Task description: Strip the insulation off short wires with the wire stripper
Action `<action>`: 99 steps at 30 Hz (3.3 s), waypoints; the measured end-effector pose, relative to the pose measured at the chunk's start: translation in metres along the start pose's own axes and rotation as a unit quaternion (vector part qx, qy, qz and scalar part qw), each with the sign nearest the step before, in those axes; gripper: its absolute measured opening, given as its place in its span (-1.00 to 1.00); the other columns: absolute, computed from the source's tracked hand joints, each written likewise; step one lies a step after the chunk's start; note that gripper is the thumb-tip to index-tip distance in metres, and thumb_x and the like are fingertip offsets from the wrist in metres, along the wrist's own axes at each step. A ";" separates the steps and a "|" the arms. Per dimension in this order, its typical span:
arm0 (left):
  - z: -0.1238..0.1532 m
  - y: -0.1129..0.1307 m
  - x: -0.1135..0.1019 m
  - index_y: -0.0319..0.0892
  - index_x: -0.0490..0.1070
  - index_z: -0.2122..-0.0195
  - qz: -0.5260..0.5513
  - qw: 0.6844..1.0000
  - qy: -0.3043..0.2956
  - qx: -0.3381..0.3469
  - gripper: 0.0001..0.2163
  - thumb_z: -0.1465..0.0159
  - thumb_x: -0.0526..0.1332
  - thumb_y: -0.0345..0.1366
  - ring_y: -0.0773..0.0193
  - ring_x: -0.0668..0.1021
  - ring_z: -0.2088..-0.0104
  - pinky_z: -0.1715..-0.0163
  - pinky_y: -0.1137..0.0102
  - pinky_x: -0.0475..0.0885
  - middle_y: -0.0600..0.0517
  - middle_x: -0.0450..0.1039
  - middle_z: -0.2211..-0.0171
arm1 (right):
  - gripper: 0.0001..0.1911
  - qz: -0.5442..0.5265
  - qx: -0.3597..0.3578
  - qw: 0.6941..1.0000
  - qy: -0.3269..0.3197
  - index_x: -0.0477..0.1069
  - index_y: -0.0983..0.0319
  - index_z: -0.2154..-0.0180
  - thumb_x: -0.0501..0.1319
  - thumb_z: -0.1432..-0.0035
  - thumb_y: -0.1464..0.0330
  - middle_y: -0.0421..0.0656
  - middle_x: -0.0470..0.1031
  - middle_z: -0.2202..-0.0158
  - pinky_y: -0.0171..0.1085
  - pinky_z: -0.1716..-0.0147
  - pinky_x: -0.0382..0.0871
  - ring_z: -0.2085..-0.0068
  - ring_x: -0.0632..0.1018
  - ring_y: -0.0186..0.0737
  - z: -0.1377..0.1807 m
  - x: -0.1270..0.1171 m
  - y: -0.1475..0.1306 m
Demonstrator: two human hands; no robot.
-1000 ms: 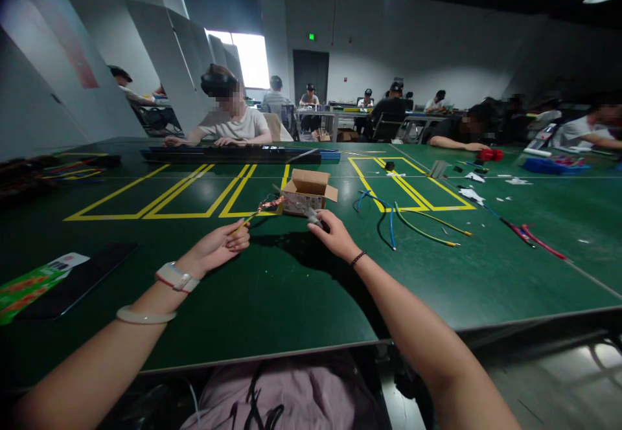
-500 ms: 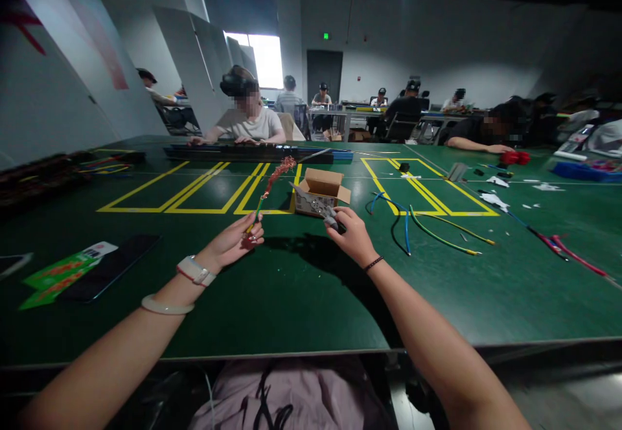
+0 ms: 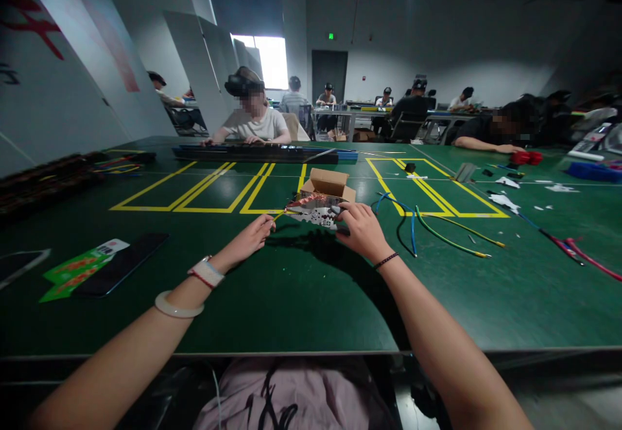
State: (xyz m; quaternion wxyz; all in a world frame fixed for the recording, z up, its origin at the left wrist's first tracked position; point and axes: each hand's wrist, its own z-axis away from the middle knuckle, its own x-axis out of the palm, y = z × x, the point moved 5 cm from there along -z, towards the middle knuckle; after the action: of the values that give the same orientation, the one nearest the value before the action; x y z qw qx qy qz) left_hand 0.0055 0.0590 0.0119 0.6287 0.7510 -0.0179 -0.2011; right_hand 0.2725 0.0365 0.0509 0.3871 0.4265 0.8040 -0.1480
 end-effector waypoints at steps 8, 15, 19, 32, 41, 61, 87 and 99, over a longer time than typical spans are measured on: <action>-0.002 0.007 -0.002 -0.14 0.34 0.22 -0.159 0.984 0.013 0.079 -0.86 -0.36 0.04 -0.24 0.20 0.46 0.30 0.27 0.44 0.25 0.03 0.42 0.34 | -0.80 0.029 -0.030 0.998 -0.037 0.33 0.21 0.23 0.23 -0.03 0.38 0.05 0.40 -0.03 -0.03 -0.01 0.22 -0.03 0.39 0.04 -0.002 0.005 -0.007; 0.002 0.013 -0.001 -0.13 0.42 0.21 -0.146 0.987 -0.003 0.069 -0.85 -0.32 0.11 -0.22 0.11 0.48 0.25 0.26 0.40 0.29 -0.03 0.47 0.29 | -0.77 0.071 -0.042 0.994 -0.069 0.34 0.22 0.21 0.21 -0.03 0.38 0.04 0.42 -0.03 -0.03 0.01 0.20 0.02 0.40 0.05 -0.002 0.006 -0.007; 0.002 0.014 -0.002 -0.12 0.45 0.21 -0.150 0.985 -0.020 0.086 -0.84 -0.33 0.11 -0.24 0.11 0.50 0.22 0.24 0.40 0.32 -0.05 0.49 0.26 | -0.71 0.095 -0.052 0.990 -0.087 0.34 0.24 0.16 0.22 -0.02 0.35 0.06 0.40 -0.05 -0.03 -0.01 0.19 0.02 0.39 0.06 -0.004 0.008 -0.009; -0.001 0.012 -0.005 -0.13 0.43 0.18 -0.198 0.972 -0.051 0.113 -0.81 -0.36 0.06 -0.22 0.17 0.49 0.26 0.26 0.43 0.30 -0.02 0.47 0.27 | -0.68 0.119 -0.062 0.985 -0.109 0.36 0.25 0.13 0.20 0.01 0.41 0.05 0.41 0.00 -0.03 0.00 0.19 0.03 0.36 0.06 -0.004 0.014 -0.010; 0.000 0.012 -0.003 -0.16 0.32 0.15 -0.246 0.962 -0.076 0.092 -0.76 -0.40 -0.06 -0.18 0.18 0.48 0.21 0.18 0.36 0.33 -0.01 0.44 0.23 | -0.77 0.089 -0.061 0.993 -0.054 0.34 0.26 0.21 0.19 0.00 0.41 0.04 0.45 0.10 -0.10 0.07 0.21 0.09 0.36 0.01 0.000 0.015 -0.010; 0.001 0.007 0.004 -0.16 0.27 0.13 -0.251 0.963 -0.060 0.083 -0.75 -0.41 -0.08 -0.14 0.20 0.46 0.27 0.27 0.35 0.35 -0.01 0.40 0.25 | -0.57 0.078 -0.027 0.995 -0.050 0.35 0.35 0.03 0.17 0.02 0.45 0.04 0.50 0.18 -0.16 0.16 0.22 0.18 0.42 -0.03 0.002 0.018 -0.009; -0.001 0.005 0.003 -0.15 0.29 0.16 -0.253 0.964 -0.035 0.078 -0.75 -0.40 -0.08 -0.14 0.14 0.50 0.18 0.16 0.29 0.38 -0.04 0.46 0.20 | -0.64 0.106 -0.030 0.992 -0.068 0.37 0.29 0.04 0.12 -0.08 0.48 0.03 0.45 0.14 -0.18 0.18 0.24 0.19 0.40 -0.08 -0.001 0.020 -0.011; -0.004 -0.001 -0.001 -0.17 0.31 0.17 -0.268 0.959 -0.019 0.094 -0.76 -0.41 -0.06 -0.16 0.17 0.52 0.20 0.22 0.33 0.37 -0.03 0.47 0.22 | -0.90 0.105 -0.077 0.989 -0.064 0.44 0.27 0.29 0.17 -0.14 0.43 0.05 0.47 0.06 -0.16 0.15 0.30 0.14 0.46 -0.09 0.001 0.021 -0.012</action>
State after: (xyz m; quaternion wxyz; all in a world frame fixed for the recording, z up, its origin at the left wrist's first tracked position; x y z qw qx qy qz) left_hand 0.0059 0.0631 0.0118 0.4777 0.7802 0.1532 -0.3736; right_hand 0.2565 0.0404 0.0334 0.4828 0.4671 0.7373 -0.0716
